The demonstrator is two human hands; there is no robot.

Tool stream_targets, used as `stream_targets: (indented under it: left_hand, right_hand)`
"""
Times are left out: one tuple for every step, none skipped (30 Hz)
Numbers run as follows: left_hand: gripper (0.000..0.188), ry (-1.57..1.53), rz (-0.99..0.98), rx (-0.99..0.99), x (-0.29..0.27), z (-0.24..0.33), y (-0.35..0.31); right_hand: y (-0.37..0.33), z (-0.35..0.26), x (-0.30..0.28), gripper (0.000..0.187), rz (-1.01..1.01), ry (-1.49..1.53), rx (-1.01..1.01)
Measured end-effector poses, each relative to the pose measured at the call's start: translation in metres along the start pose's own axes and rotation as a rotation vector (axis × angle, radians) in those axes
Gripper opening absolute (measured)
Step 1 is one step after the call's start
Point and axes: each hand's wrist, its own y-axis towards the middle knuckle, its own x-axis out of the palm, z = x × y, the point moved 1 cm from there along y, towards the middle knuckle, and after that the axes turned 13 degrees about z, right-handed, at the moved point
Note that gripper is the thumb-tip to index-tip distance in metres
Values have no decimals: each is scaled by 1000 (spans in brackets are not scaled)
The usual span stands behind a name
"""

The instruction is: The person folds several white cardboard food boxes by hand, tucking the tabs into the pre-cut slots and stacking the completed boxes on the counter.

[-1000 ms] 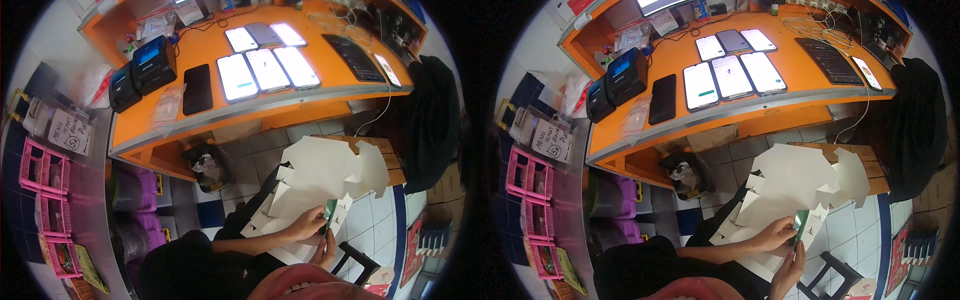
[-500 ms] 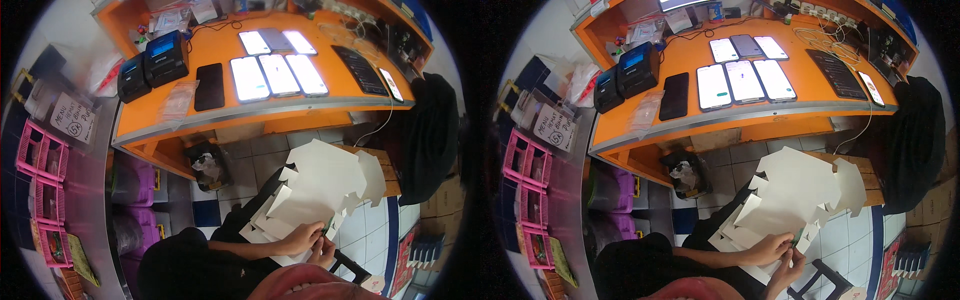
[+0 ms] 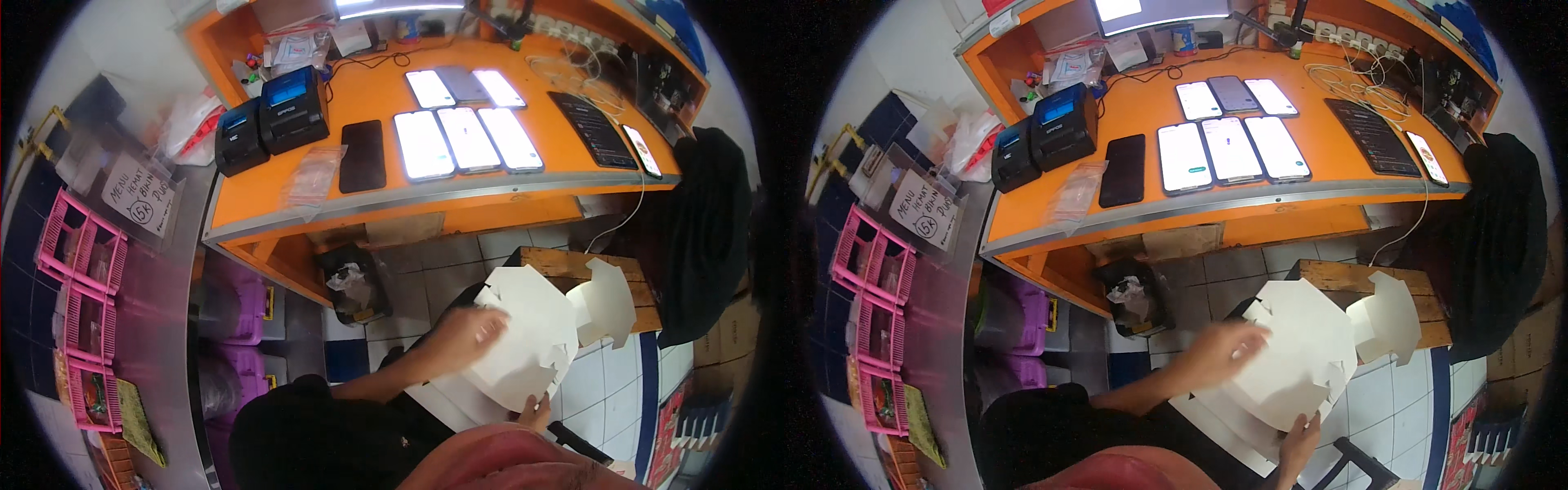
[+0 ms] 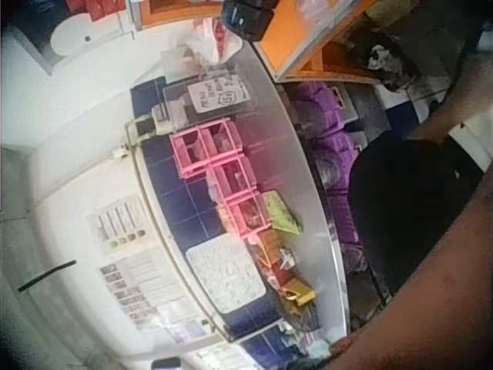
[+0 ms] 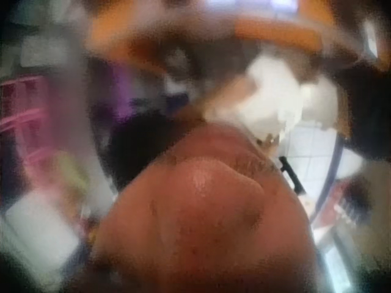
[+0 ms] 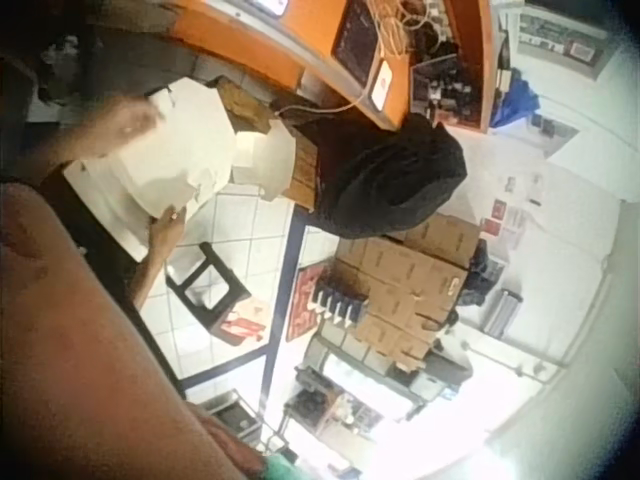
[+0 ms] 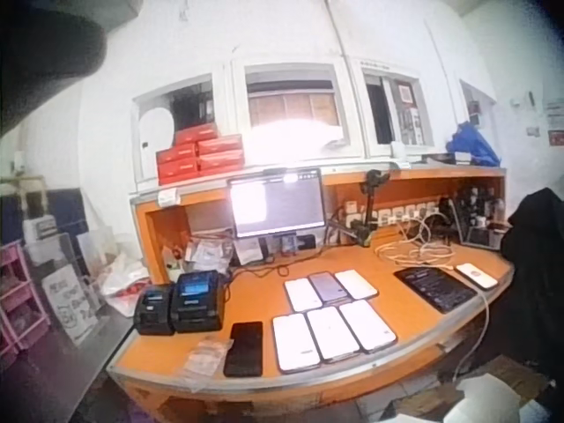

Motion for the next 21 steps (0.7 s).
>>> stream_targets:
  left_hand:
    - [28, 7, -3, 1, -15, 0, 9]
    - [32, 210, 32, -56, -30, -5, 17]
    - [37, 411, 65, -112, -38, -11, 20]
    - [37, 425, 73, -109, -38, -22, 18]
    - [42, 430, -87, -222, -31, -41, 15]
    - [47, 430, -247, -339, -27, -49, 12]
    - [59, 306, -398, -443, -27, -45, 11]
    - [68, -159, -391, -500, -17, -63, 0]
    - [73, -228, -452, -528, -12, -56, 3]
    - [79, -295, -513, -555, -9, -45, 7]
    - [79, -300, -516, -557, -8, -38, 9]
    - [81, -286, -511, -510, -7, -31, 12]
    - [85, -271, -506, -470, -6, -27, 13]
    - [85, -273, -510, -477, -5, -25, 16]
    - [87, -290, -539, -470, -3, -24, 19]
    - [89, -307, -568, -462, -1, -23, 22]
    - [81, -307, -553, -524, -2, -22, 23]
    - [73, -301, -557, -559, -3, -26, 23]
    - [71, -290, -524, -566, 1, -27, 25]
    - [68, -276, -493, -572, 4, -26, 26]
    - [68, -275, -509, -575, 9, -23, 26]
  right_hand:
    - [1, 2, -2, 46, 33, 116, 55]
    - [-2, -15, -4, 44, 58, 235, 105]
    - [-6, -36, -13, 43, 30, 223, 232]
    - [-5, -36, -11, 43, 21, 236, 229]
    - [-2, -33, -11, 43, 35, 335, 96]
    - [0, -31, -11, 43, 49, 432, -33]
    - [1, -31, -10, 41, 55, 473, -52]
    - [2, -32, -9, 41, 53, 479, -51]
    - [3, -29, -10, 40, 81, 454, -41]
    - [4, -29, -12, 39, 110, 430, -30]
    - [4, -34, -15, 39, 112, 424, -29]
    - [2, -42, -19, 38, 128, 394, -35]
    - [1, -49, -22, 37, 141, 362, -36]
    - [3, -53, -25, 37, 140, 357, -29]
    - [2, -57, -27, 36, 140, 343, -90]
    - [1, -62, -30, 36, 139, 330, -149]
    - [-1, -68, -34, 36, 143, 317, -130]
    - [-1, -77, -35, 35, 128, 310, -163]
    - [2, -81, -39, 35, 122, 304, -203]
    - [2, -81, -41, 35, 130, 298, -192]
    - [2, -79, -45, 36, 144, 337, -208]
